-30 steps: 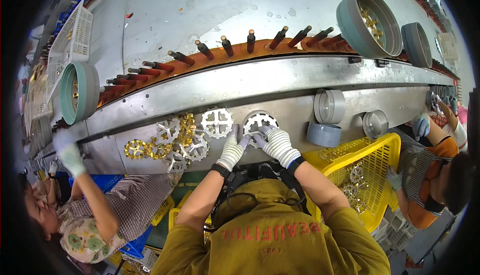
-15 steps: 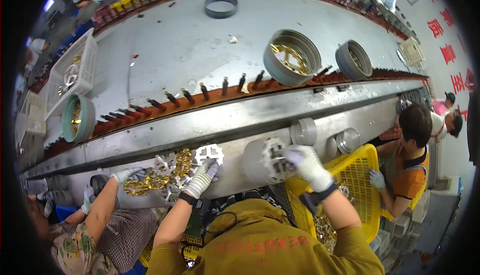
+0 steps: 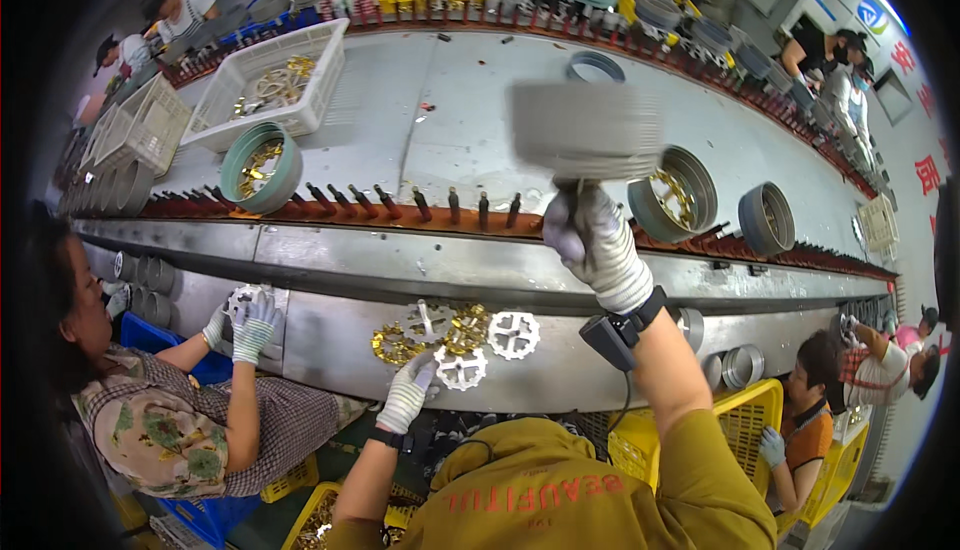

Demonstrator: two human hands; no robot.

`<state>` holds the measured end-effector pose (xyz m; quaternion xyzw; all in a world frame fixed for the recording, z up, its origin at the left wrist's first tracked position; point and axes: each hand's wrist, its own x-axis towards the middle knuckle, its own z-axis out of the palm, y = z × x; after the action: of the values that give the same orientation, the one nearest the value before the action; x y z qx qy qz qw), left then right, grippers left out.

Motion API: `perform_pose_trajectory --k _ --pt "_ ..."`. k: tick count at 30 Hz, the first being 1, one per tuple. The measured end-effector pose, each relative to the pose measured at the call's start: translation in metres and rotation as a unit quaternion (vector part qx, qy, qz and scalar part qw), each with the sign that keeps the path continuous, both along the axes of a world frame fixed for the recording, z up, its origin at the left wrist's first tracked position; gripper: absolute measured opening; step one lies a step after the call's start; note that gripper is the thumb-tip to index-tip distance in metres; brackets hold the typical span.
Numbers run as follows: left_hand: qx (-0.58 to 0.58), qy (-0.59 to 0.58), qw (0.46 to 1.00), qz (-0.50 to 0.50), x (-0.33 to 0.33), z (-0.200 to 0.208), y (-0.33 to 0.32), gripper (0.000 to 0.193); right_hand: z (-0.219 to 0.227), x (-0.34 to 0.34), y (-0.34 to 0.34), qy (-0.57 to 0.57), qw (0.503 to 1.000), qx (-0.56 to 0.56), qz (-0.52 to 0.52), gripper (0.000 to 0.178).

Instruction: The recorder assembles small gold-colored metal parts onto circular fixtures on a factory assembly line.

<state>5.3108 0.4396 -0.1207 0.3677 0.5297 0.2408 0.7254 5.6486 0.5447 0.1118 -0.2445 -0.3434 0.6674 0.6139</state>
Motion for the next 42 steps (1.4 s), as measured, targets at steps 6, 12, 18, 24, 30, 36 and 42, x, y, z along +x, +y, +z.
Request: perform_pose_trajectory --k 6,12,18,24,30,36,42 --pt "-0.023 -0.046 0.990 0.128 -0.056 -0.006 -0.016 0.051 -0.043 -0.038 0.079 -0.360 0.925 0.034 -0.114 0.023" --pt "0.003 -0.037 0.988 0.149 -0.073 -0.017 -0.024 0.050 -0.195 -0.072 0.137 -0.434 0.852 0.147 -0.253 0.031" --pt "-0.038 -0.057 0.980 0.185 -0.086 -0.020 -0.030 0.045 -0.149 -0.138 0.158 -0.683 0.710 0.128 -0.115 0.034" --pt "0.002 0.017 0.995 0.094 -0.057 0.001 -0.012 0.040 -0.134 -0.147 0.105 -0.664 0.746 -0.054 -0.024 0.044" --pt "0.084 0.075 0.978 -0.175 0.010 -0.007 0.024 0.024 -0.156 -0.050 -0.069 -0.573 0.815 -0.058 -0.060 0.037" --pt "0.094 0.049 0.866 -0.489 0.098 -0.005 0.029 0.036 -0.197 0.049 -0.283 -0.572 0.720 -0.356 -0.169 0.036" --pt "0.161 0.126 0.749 -0.631 0.129 -0.074 0.025 0.061 -0.181 0.073 -0.451 -0.455 0.662 -0.512 -0.305 0.038"
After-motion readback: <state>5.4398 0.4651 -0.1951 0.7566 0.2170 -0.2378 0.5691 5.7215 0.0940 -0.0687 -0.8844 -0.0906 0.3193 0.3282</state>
